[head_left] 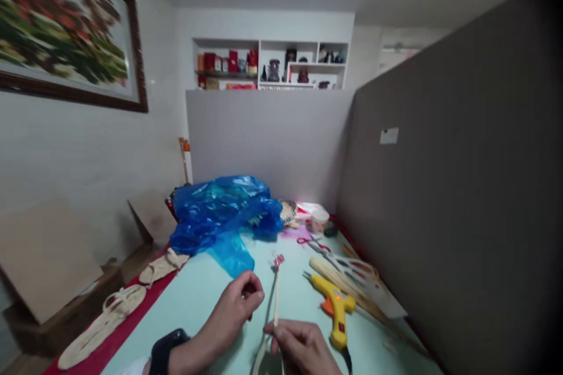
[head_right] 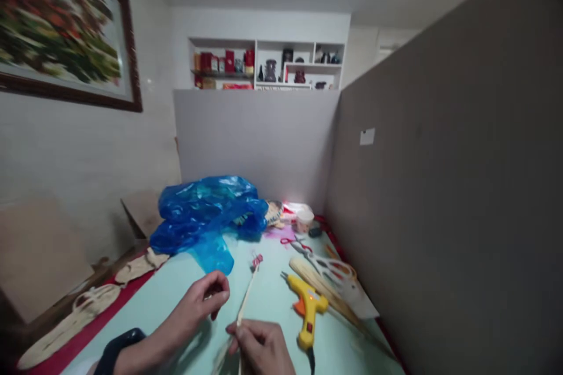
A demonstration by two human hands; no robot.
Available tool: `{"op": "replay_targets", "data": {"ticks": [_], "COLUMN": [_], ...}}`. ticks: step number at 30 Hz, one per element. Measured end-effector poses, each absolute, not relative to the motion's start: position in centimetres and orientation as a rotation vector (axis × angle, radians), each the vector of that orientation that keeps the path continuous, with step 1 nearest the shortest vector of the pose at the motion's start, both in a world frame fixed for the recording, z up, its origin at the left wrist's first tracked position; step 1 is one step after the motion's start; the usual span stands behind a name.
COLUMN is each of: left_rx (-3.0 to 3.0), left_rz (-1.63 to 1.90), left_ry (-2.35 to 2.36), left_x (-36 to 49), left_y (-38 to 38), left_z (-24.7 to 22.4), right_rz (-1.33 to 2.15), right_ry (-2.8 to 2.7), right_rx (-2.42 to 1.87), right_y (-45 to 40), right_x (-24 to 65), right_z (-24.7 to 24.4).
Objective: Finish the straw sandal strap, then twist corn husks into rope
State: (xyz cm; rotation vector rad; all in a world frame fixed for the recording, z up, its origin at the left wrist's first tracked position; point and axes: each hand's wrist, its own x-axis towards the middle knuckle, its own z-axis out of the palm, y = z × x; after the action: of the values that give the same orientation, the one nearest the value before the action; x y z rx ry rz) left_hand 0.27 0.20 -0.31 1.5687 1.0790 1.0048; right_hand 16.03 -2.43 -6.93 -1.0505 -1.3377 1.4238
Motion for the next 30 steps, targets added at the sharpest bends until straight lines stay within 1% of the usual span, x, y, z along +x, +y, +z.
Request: {"op": "replay_targets", "data": {"ticks": [2, 5, 9, 14, 17, 21, 26, 30], "left_rx": [1.518, 1.446, 1.374, 1.090, 0.976, 0.863, 0.938, 1.222], "left_rz": [0.878, 0.713, 0.660, 0.611, 0.544, 0.535, 0.480, 0.483], "left_ry": [1.030, 0.908, 0.781, 0.715, 0.764, 0.792, 0.861, 0.907], "left_x": [-0.6, -1.3, -1.2, -1.1, -1.1, -1.0, -1.2, -1.7], "left_y": [0.5, -0.3, -0.9, -0.8, -1.1, -1.9, -2.0, -1.5], "left_z": [-3.0, -4.5, -5.0, -5.8, -5.6, -5.0, -5.3, -6.1], "right_rz": [1.465, 1.537, 1.562, 1.626, 1.617, 1.509, 1.430, 1.396], "right_ry": [-1.330, -1.338, -1.338, -1.320, -1.284, -1.323, -1.346, -1.439], "right_rx": [-1.032, -1.039, -1.008, -0.869, -0.896, -1.030, -1.122, -1.135], "right_y": [-2.5, -3.0, -3.4, -3.5, -3.8, -4.6, -5.2, -5.5], "right_x": [15.8, 15.8, 15.9, 15.6, 15.4, 15.3, 15.1, 15.0], "right_z": [-6.8, -6.1, -5.1, -4.6, -4.7, -5.1, -5.8, -6.0]}}
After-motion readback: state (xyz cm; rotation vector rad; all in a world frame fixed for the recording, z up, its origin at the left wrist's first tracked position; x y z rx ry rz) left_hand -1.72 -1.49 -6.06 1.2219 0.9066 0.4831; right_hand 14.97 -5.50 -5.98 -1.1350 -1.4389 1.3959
